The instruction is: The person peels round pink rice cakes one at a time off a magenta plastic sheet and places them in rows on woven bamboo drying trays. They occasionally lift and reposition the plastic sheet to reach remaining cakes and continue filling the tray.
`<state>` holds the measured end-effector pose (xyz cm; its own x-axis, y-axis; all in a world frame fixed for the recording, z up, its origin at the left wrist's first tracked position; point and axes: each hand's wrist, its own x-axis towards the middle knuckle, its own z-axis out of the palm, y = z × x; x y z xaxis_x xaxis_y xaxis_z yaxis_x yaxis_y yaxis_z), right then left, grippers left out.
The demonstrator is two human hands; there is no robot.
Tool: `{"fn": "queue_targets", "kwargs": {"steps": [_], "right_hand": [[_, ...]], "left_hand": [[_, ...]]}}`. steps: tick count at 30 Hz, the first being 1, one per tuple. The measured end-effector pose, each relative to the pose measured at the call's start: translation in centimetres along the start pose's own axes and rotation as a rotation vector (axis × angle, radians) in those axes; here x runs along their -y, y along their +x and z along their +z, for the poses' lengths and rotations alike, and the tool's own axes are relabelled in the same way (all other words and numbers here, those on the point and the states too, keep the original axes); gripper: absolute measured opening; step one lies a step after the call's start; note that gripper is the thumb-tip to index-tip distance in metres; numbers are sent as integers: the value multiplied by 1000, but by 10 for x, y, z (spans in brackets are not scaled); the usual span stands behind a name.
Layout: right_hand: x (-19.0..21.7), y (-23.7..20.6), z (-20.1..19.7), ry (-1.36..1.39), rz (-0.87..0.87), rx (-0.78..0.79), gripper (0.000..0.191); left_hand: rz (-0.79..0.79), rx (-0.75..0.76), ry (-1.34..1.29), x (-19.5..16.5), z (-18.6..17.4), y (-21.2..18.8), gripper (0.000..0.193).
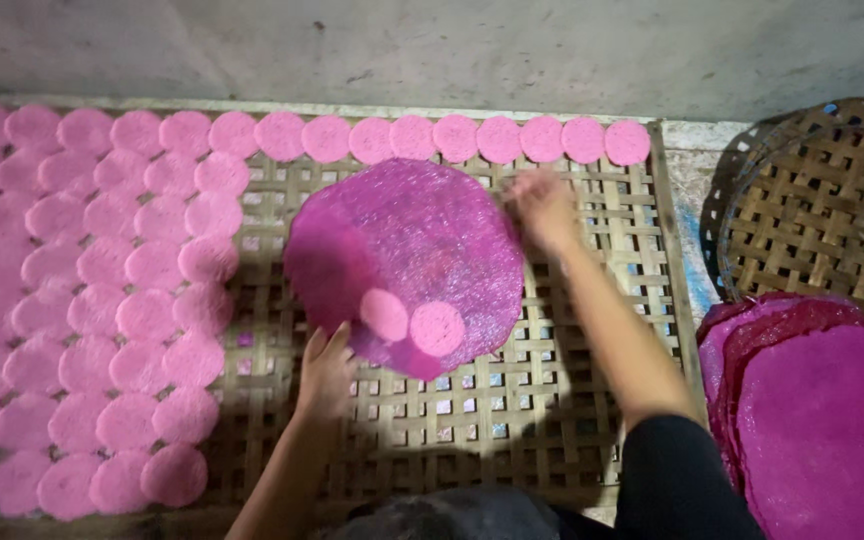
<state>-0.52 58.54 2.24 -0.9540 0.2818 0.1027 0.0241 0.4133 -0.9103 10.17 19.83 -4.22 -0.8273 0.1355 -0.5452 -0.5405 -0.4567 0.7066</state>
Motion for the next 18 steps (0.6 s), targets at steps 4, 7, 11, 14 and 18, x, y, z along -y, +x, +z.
{"fn": "queue_targets", "kwargs": {"steps": [4,7,11,14,18], "right_hand": [[78,-116,85,38,77,603,26],[103,-136,111,-143,265,570,31],[93,-85,128,378,150,551,19],[87,-32,166,482,171,437,19],[113,26,229,469,84,271,26]], "left_hand": [[89,192,-19,10,17,0,40],[130,177,-14,-1,-1,0,47],[122,-273,124,-35,-71,-18,67],[298,-158,-73,-73,-148,-44,76],[469,-239,-87,-109,-227,-76,51]]}}
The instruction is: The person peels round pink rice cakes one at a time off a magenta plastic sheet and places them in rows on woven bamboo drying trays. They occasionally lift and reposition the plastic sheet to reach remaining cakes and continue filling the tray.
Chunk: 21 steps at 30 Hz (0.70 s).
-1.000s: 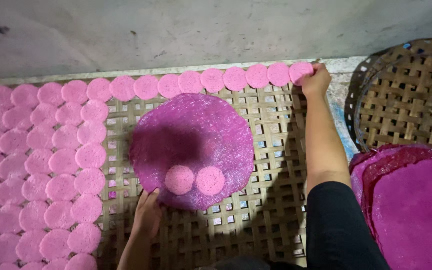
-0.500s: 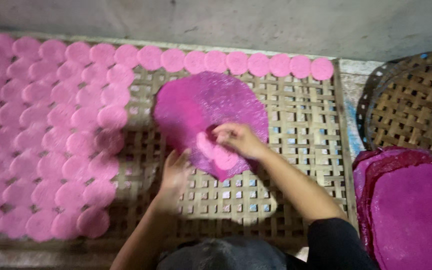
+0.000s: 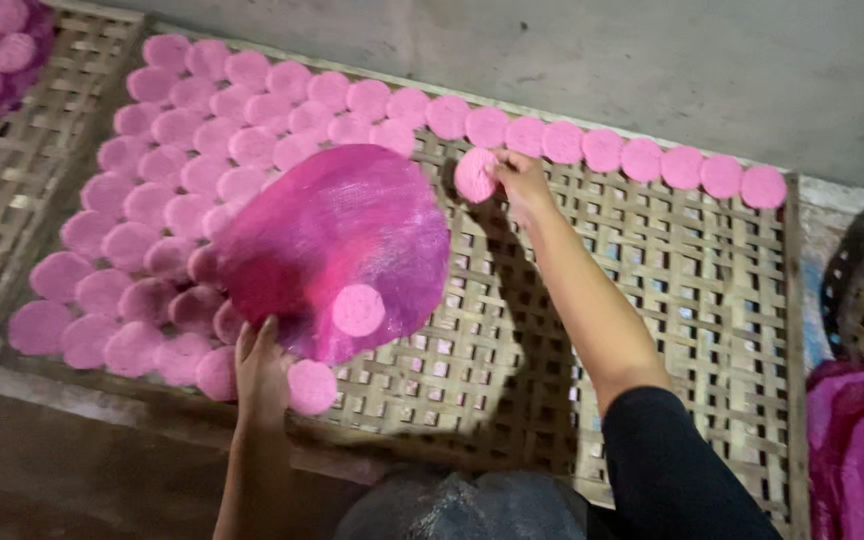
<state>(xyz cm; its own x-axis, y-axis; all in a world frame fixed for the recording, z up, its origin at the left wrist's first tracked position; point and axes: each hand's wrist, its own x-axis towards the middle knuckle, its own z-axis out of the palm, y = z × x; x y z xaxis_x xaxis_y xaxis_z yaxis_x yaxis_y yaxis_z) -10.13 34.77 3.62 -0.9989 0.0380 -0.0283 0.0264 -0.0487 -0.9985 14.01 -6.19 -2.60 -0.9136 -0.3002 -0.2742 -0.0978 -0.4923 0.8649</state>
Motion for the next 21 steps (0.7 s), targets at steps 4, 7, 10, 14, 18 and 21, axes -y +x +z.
{"fn": "queue_targets", "kwargs": {"steps": [4,7,10,14,18,21], "right_hand": [[10,41,66,190,54,-38,22],[6,52,94,35,-12,-98,26],[-2,49,106,-459,-164,-211,29],[-9,47,113,-912,-445,-321,36],[-2,37,120,-1020,-614,-397,39],[10,0,132,-934,-325,-214,24]], "left_hand": [[118,-179,67,-16,-25,4,41],[-26,-296,237,-16,-24,-1,32],[-98,-57,362,-16,-19,-14,34],[-184,93,637,-18,-13,-14,27],[-282,256,949,-11,-4,2,29],[-360,106,239,3,10,13,37]]}}
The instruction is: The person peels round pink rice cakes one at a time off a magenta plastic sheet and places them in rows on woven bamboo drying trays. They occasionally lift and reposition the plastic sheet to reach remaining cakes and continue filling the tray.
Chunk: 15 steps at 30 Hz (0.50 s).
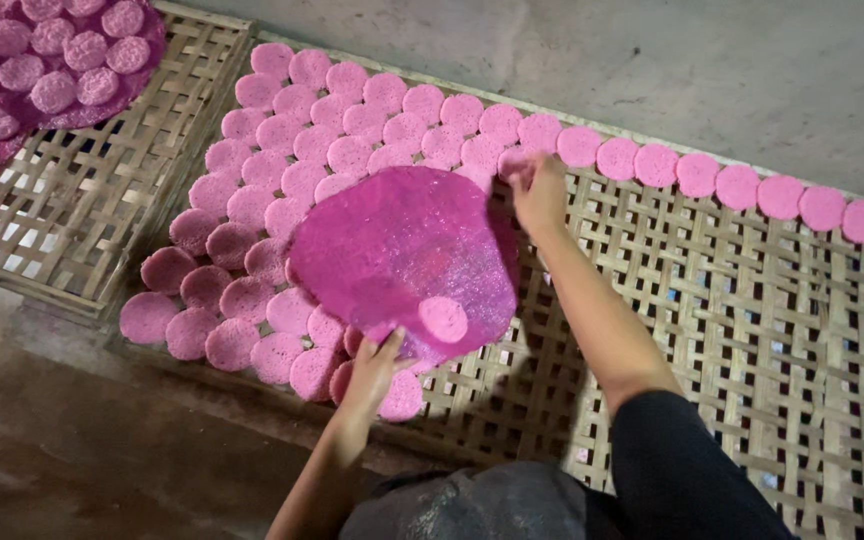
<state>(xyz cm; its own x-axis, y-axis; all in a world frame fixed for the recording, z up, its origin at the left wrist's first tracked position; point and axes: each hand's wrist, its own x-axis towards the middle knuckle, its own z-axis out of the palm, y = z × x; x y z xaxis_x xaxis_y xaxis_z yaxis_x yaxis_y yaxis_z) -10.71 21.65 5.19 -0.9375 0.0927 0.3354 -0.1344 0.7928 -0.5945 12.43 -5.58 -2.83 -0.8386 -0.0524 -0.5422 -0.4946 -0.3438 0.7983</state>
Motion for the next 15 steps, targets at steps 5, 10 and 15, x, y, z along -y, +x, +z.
{"fn": "queue_targets", "kwargs": {"steps": [5,10,15], "right_hand": [[21,-119,-16,301,0,904,17],[-20,-103,-46,854,424,663,16],[-3,-97,-57,854,600,825,23]], "left_hand": [[23,311,-330,9,36,19,41],[118,430,-348,-15,41,20,43],[92,359,-454,-35,42,1,48]]}}
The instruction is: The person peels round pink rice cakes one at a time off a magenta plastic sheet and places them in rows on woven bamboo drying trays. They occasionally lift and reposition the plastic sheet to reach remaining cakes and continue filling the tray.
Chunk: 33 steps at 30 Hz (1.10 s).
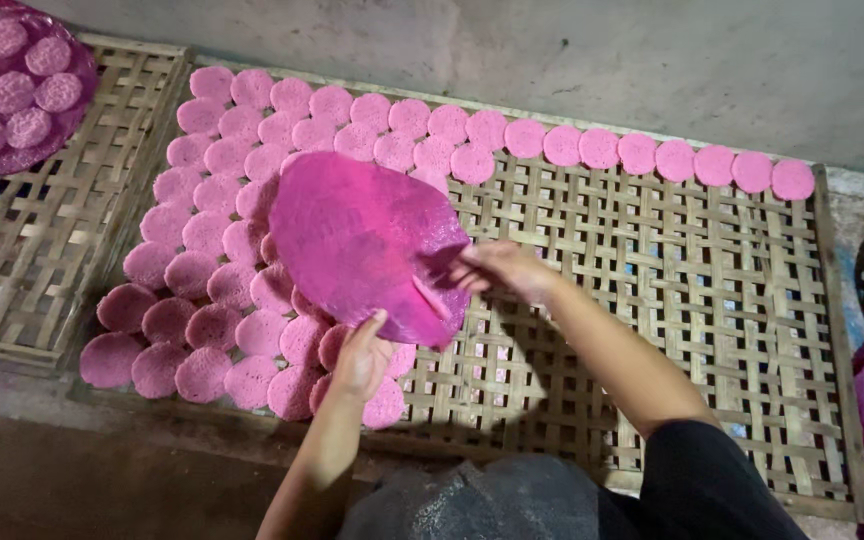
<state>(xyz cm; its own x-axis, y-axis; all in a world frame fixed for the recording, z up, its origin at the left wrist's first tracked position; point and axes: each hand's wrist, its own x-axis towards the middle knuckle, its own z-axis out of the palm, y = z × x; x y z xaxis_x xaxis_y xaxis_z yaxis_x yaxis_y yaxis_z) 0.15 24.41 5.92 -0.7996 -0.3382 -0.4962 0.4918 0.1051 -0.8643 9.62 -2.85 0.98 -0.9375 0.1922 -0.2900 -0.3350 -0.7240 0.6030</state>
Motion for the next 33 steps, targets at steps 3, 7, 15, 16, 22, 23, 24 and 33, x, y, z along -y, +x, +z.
{"fn": "queue_targets", "kwargs": {"steps": [3,7,15,16,22,23,24,33], "right_hand": [[-9,2,43,-356,-65,122,16],[-5,25,20,-613,-146,-106,13],[30,85,-115,-77,-378,-690,19],[32,92,-116,75,-344,-655,20],[35,115,-103,-391,-488,-924,26],[33,115,-101,-532,-534,-990,25],[31,115,-100,-674,-580,-1054,24],[49,53,-40,-630,-737,-910,36]], "left_hand": [[-16,-8,29,1,7,-5,50],[-10,-164,100,-13,-10,-13,51],[88,-227,60,-21,-60,-41,52],[84,-245,57,-18,-62,-43,51],[116,-294,90,-16,-74,-49,47],[100,-328,106,-17,-76,-50,47],[123,-306,102,-18,-77,-50,47],[149,-301,412,-4,-36,-28,42]]}}
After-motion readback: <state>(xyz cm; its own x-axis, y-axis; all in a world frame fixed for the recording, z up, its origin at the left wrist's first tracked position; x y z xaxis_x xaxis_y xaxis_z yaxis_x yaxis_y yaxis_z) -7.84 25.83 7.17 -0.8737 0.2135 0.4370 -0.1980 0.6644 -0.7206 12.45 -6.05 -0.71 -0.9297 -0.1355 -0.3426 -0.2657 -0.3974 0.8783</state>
